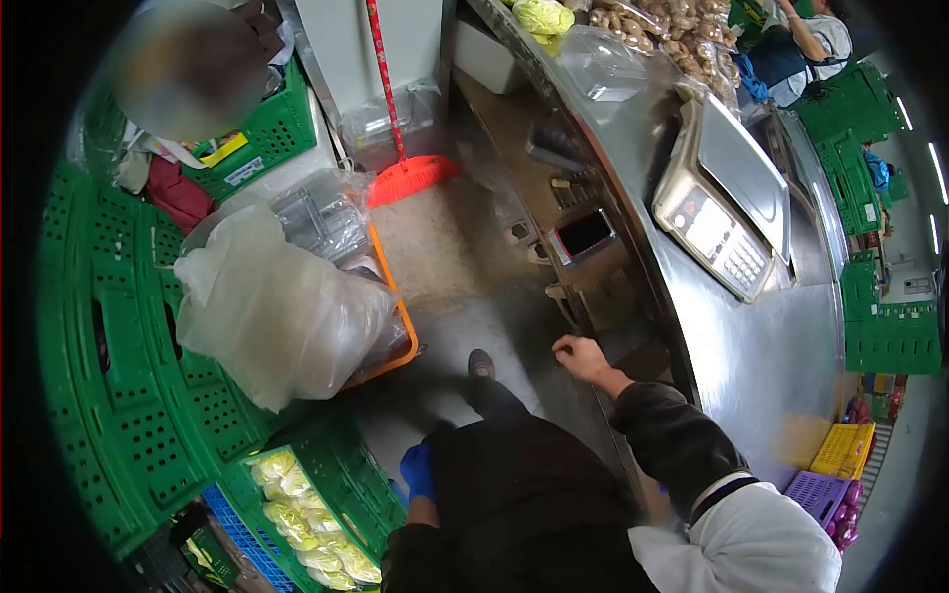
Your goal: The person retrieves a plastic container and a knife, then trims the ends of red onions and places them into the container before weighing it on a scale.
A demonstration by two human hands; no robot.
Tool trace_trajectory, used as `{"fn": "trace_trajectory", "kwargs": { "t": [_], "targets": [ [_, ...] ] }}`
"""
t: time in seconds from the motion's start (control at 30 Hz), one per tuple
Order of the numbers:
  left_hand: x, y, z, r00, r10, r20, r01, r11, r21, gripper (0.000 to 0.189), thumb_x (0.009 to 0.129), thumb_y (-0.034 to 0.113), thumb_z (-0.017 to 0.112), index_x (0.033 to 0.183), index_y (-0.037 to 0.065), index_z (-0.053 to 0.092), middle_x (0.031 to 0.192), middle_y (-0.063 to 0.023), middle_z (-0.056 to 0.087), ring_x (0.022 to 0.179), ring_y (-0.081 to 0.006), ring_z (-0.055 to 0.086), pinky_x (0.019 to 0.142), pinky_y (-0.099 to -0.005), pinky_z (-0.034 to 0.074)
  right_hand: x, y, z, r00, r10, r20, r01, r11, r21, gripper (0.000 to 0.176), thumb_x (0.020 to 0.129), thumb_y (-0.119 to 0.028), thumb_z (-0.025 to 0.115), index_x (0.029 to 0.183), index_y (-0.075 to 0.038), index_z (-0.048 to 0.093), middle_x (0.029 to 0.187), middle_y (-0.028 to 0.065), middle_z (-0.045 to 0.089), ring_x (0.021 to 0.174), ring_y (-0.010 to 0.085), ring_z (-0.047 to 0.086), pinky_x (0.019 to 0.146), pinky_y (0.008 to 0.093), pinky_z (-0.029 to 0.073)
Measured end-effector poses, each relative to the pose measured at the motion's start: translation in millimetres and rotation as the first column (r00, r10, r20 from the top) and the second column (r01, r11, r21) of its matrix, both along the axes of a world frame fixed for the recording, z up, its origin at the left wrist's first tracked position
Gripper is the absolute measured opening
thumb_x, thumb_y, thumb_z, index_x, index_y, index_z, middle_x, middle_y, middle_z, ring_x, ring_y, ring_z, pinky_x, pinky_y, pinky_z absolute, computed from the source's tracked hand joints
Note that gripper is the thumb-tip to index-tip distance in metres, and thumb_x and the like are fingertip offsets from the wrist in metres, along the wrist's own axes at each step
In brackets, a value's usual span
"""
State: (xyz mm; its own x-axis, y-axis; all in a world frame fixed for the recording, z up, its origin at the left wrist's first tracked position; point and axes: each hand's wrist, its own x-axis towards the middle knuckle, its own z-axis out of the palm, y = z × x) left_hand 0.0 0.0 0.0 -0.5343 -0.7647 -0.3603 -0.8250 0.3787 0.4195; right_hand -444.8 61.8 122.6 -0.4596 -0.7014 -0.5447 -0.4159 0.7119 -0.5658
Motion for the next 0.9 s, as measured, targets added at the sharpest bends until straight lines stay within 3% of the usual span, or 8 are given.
{"fn": "trace_trajectory", "kwargs": {
  "t": [0.03, 0.07, 0.1, 0.3, 0.47, 0.63, 0.7, 0.9],
  "targets": [
    [-8, 2, 14, 0.864, 0.484, -0.138, -0.417, 0.842, 0.341, 0.020, 0.084, 0.027, 0.069, 0.095, 0.010, 0.072, 0.086, -0.0075, 0.070, 0.075, -0.0203, 0.066, 0.067, -0.0339, 0.053, 3, -3, 8, 0.997, -0.055, 0.047, 0.055, 0.998, 0.002, 0.024, 0.083, -0.018, 0.062, 0.102, -0.006, 0.068, 0.086, 0.0102, 0.072, 0.085, 0.0206, 0.070, 0.079, 0.0338, 0.053],
    [-13, 5, 28, 0.506, 0.859, -0.081, -0.621, 0.428, 0.657, 0.020, 0.084, 0.024, 0.070, 0.093, 0.006, 0.071, 0.079, -0.0015, 0.067, 0.070, -0.0132, 0.062, 0.064, -0.0271, 0.050, 6, -3, 14, 0.984, -0.119, 0.134, 0.119, 0.993, 0.014, 0.021, 0.084, -0.017, 0.061, 0.101, -0.007, 0.068, 0.080, 0.0084, 0.071, 0.079, 0.0200, 0.070, 0.073, 0.0327, 0.054],
    [-77, -31, 4, 0.514, 0.854, -0.075, -0.577, 0.409, 0.707, 0.020, 0.084, 0.024, 0.070, 0.093, 0.006, 0.071, 0.079, -0.0015, 0.067, 0.070, -0.0132, 0.062, 0.064, -0.0271, 0.050, -40, -44, 18, 0.988, -0.145, 0.054, 0.141, 0.988, 0.057, 0.020, 0.085, -0.017, 0.059, 0.100, -0.007, 0.069, 0.078, 0.0073, 0.071, 0.075, 0.0195, 0.070, 0.070, 0.0320, 0.053],
    [-109, -93, 8, 0.736, 0.677, -0.018, -0.401, 0.457, 0.794, 0.028, 0.083, 0.028, 0.069, 0.099, 0.005, 0.072, 0.089, -0.0102, 0.071, 0.083, -0.0215, 0.067, 0.077, -0.0340, 0.052, -41, -50, -3, 0.971, -0.099, -0.218, 0.098, 0.995, -0.015, 0.022, 0.085, -0.020, 0.060, 0.100, -0.007, 0.069, 0.078, 0.0103, 0.070, 0.074, 0.0228, 0.070, 0.070, 0.0345, 0.054],
    [-101, -138, 29, 0.969, 0.233, 0.078, -0.238, 0.809, 0.537, 0.034, 0.084, 0.039, 0.060, 0.101, 0.011, 0.071, 0.101, -0.0157, 0.069, 0.095, -0.0354, 0.066, 0.085, -0.0442, 0.051, 2, -33, -10, 0.945, -0.327, -0.022, 0.322, 0.913, 0.250, 0.024, 0.081, -0.019, 0.064, 0.101, -0.005, 0.068, 0.080, 0.0094, 0.070, 0.070, 0.0215, 0.069, 0.069, 0.0342, 0.054],
    [-70, -166, 22, 0.956, 0.001, 0.293, -0.158, 0.845, 0.510, 0.040, 0.083, 0.042, 0.058, 0.101, 0.008, 0.070, 0.102, -0.0183, 0.068, 0.098, -0.0372, 0.064, 0.086, -0.0465, 0.050, 34, -27, -39, 0.982, -0.179, -0.057, 0.188, 0.942, 0.279, 0.025, 0.081, -0.017, 0.063, 0.101, -0.004, 0.068, 0.086, 0.0120, 0.070, 0.077, 0.0228, 0.069, 0.073, 0.0342, 0.054],
    [-58, -163, 14, 0.936, -0.092, 0.340, -0.103, 0.853, 0.513, 0.044, 0.083, 0.044, 0.058, 0.103, 0.007, 0.069, 0.103, -0.0194, 0.068, 0.099, -0.0374, 0.064, 0.086, -0.0469, 0.050, 31, -35, -44, 0.985, -0.161, -0.057, 0.170, 0.960, 0.221, 0.027, 0.079, -0.018, 0.063, 0.103, -0.007, 0.069, 0.098, 0.0175, 0.069, 0.092, 0.0332, 0.066, 0.082, 0.0402, 0.052],
    [-78, -142, 16, 0.858, -0.148, 0.492, -0.215, 0.766, 0.606, 0.055, 0.084, 0.051, 0.057, 0.107, 0.002, 0.063, 0.108, -0.0238, 0.065, 0.102, -0.0390, 0.063, 0.088, -0.0477, 0.049, -18, -78, -53, 0.961, -0.239, -0.140, 0.255, 0.961, 0.110, 0.022, 0.081, -0.011, 0.065, 0.101, -0.003, 0.068, 0.092, 0.0155, 0.070, 0.086, 0.0260, 0.069, 0.078, 0.0346, 0.053]
  ]
}}
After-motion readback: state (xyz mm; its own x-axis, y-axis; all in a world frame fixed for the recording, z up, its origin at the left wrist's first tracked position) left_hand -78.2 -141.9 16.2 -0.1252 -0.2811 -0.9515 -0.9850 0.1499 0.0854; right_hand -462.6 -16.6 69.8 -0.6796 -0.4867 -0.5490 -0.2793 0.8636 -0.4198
